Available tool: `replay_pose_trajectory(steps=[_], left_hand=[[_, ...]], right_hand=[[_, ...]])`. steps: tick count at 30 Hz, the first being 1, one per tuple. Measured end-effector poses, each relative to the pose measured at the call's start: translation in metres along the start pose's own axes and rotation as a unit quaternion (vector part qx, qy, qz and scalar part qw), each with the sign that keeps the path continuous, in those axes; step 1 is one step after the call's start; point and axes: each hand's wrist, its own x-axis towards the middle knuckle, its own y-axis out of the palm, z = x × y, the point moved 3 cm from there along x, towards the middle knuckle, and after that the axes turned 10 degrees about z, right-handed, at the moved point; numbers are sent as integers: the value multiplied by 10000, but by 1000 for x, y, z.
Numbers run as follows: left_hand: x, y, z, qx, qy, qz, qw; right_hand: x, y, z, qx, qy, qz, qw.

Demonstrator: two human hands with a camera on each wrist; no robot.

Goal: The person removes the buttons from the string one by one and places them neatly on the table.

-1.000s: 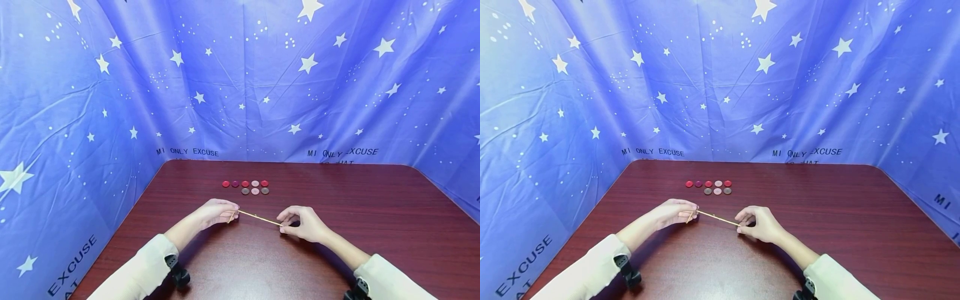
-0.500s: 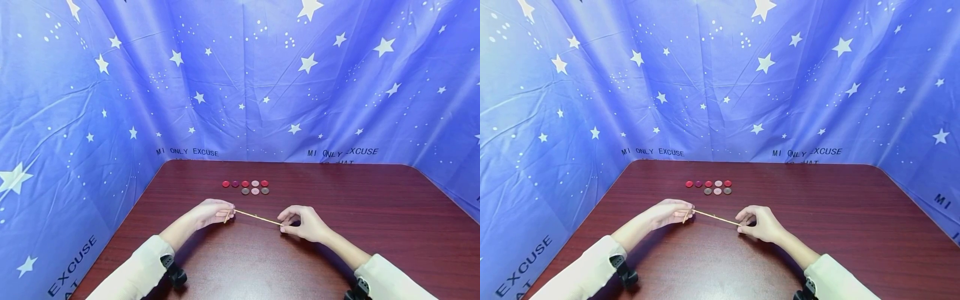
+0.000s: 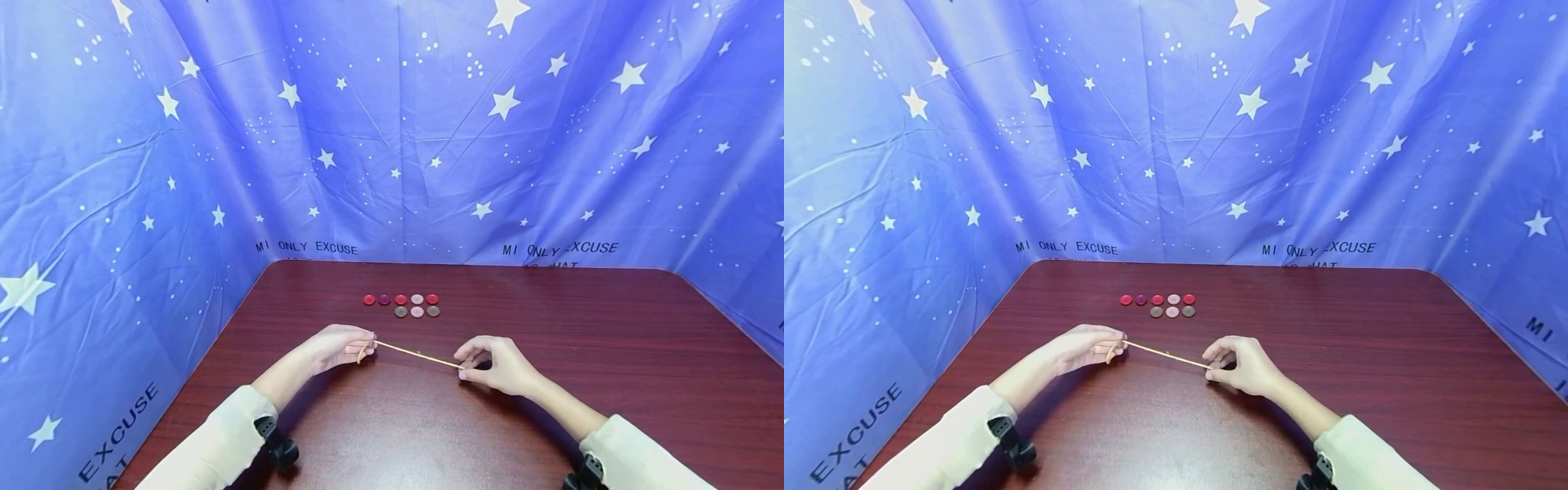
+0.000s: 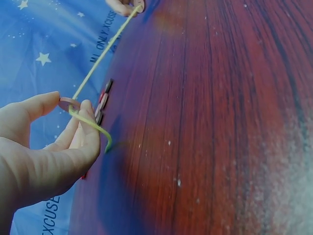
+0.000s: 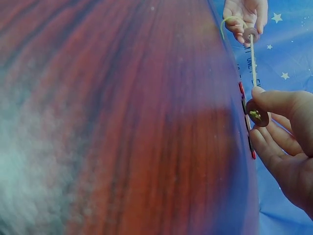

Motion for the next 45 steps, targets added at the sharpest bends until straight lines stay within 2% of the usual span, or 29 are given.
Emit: replay_pose_trajectory(steps=[13,25,30,39,45], left_hand=[[-1,-8,5,48,-53,-16,10000],[0,-9,-1,-42,-36,-89,9999],[0,-11,-4,-108,12,-145,9998],[-2,-13,-2,228,-39,-248,9994],[-5,-17,-5,197,88,-334,9992]], right_hand=[[-1,-5,-3,-92,103,68,9999],[-4,-22,-7,-114,376,372,9985],[-3,-29,-8,-31,292,361,9989],[-3,-33,-10,-36,270,346,9990],[0,-33,-12,-67,372,421,9984]])
